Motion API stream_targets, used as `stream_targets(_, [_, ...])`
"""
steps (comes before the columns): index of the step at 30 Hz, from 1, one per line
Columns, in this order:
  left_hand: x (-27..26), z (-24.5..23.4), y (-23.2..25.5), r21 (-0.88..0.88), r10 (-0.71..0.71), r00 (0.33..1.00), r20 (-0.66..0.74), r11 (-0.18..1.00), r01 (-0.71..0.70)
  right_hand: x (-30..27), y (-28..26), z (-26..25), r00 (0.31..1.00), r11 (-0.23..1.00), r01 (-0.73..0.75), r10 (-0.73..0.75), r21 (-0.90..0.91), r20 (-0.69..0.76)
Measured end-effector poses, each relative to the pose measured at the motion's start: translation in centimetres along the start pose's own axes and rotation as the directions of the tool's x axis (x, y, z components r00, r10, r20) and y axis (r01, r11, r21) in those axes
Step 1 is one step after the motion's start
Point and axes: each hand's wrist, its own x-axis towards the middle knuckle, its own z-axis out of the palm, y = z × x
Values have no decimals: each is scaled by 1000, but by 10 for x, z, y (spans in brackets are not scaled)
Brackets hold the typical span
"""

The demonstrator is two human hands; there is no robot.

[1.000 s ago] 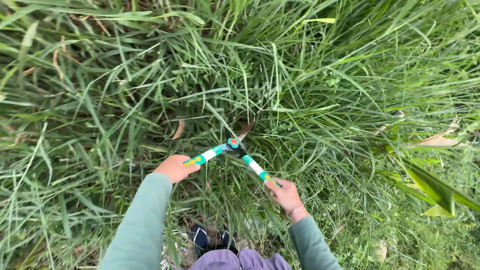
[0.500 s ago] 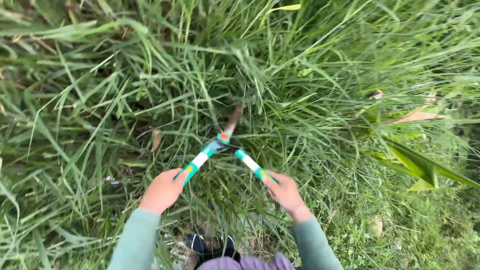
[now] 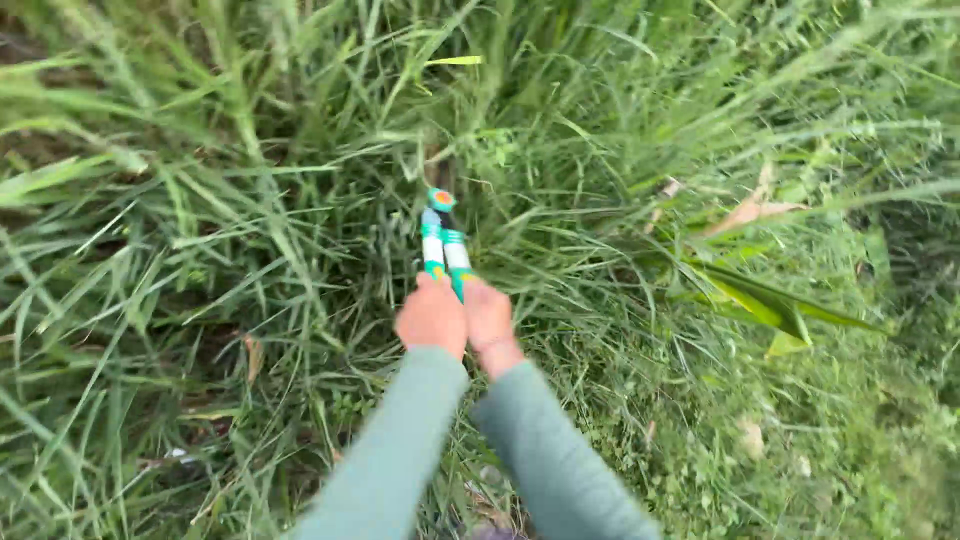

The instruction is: Trimming tall grass and weeds using garden shears.

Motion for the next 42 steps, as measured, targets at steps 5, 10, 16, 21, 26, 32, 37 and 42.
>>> stream_targets(5, [-73,-91,0,-113,-76,968,239,988,105,-57,-112,-103,899,902,-431,430,-6,81])
stream_targets(10, [-125,-65,-160,-86,-36,895,445,993,83,-182,-114,-236,872,888,-402,446,-222,204])
stream_targets(16, [-205,-16,-269,-279,63,917,394,959,54,-298,-137,-288,634,696,-710,700,-112,329])
stream_targets(21, [-254,-70,-205,-4,49,918,395,999,-52,-332,-153,-280,563,546,-819,704,177,432])
stream_targets(26, [-302,-142,-138,-94,3,917,399,995,37,-333,-179,-292,427,246,-900,662,360,616])
stream_targets(32, [-348,-192,-128,-184,8,926,378,981,66,-337,-236,-290,488,444,-863,611,241,623])
stream_targets(37, [-377,-220,-123,-216,-17,922,386,970,108,-359,-235,-272,550,523,-819,594,238,587])
stream_targets(42, [-375,-217,-146,-393,-48,883,467,884,255,-367,-237,-264,603,591,-770,549,241,579])
